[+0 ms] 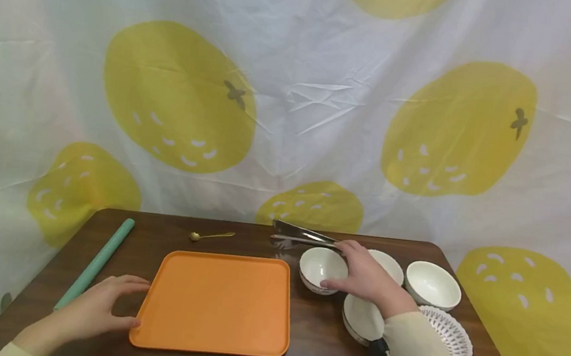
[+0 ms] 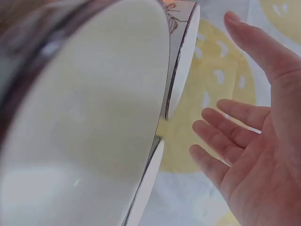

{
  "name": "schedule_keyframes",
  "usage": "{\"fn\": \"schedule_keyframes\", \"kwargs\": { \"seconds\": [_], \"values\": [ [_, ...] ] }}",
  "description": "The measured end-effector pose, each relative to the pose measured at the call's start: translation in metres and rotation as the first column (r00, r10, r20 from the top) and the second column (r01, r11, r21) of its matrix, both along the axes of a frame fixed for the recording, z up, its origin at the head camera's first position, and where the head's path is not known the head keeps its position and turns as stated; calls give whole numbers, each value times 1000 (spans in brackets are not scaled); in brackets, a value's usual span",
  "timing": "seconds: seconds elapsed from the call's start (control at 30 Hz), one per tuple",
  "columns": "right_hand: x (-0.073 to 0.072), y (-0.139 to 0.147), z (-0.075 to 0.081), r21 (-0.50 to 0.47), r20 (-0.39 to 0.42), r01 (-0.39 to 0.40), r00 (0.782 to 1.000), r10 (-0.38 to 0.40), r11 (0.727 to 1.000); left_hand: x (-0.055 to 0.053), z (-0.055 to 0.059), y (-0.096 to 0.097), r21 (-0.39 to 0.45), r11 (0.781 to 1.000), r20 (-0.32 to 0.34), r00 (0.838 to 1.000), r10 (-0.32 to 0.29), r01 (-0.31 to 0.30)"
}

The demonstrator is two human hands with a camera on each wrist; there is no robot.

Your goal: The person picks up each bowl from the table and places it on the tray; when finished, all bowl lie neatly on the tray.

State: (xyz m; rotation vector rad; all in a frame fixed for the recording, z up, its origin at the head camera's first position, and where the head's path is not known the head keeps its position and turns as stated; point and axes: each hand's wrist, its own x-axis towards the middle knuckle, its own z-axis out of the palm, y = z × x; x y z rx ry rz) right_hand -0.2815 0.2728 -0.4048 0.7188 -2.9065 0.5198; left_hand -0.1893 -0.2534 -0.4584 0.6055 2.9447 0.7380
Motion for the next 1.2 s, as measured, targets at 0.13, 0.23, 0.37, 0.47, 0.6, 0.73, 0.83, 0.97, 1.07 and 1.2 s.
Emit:
{"fn": "schedule_keyframes", "kwargs": {
  "seconds": [0.13, 0.23, 0.37, 0.47, 0.6, 0.73, 0.83, 0.97, 1.07, 1.2],
  "values": [
    [-9, -7, 0, 11, 41, -22, 999, 22, 1000, 4, -4, 1, -26, 999, 0, 1000, -20, 20],
    [-14, -10, -1, 11, 66, -42, 997, 41, 999, 8, -8, 2, -50, 998, -39, 999, -32, 30],
    [-19, -12, -3, 18, 85, -56, 995, 54, 998, 11, -10, 1, -57, 998, -67, 997, -28, 25],
    [-22, -12, -6, 36, 90, -56, 995, 53, 998, 12, -11, 0, -56, 998, -62, 998, -25, 21],
    [-27, -12, -9, 55, 106, -52, 993, 46, 997, 12, -12, 0, -47, 999, -42, 999, -20, 18],
    [-29, -10, -11, 56, 122, -56, 991, 49, 997, 12, -13, 0, -31, 999, -14, 1000, -8, 7],
    [-30, -8, -13, 57, 147, -52, 988, 43, 997, 12, -13, 0, -27, 1000, 0, 1000, -8, 8],
    [-31, -6, -16, 54, 158, -55, 986, 46, 997, 11, -13, 0, -27, 1000, 16, 1000, -6, 6],
    [-33, -5, -17, 36, 130, -71, 989, 66, 997, 10, -11, 0, -31, 1000, 21, 1000, 2, -2],
    [-36, -2, -19, 17, 77, -71, 995, 70, 997, 9, -11, 0, -40, 999, 23, 1000, 9, -8]
  ]
}}
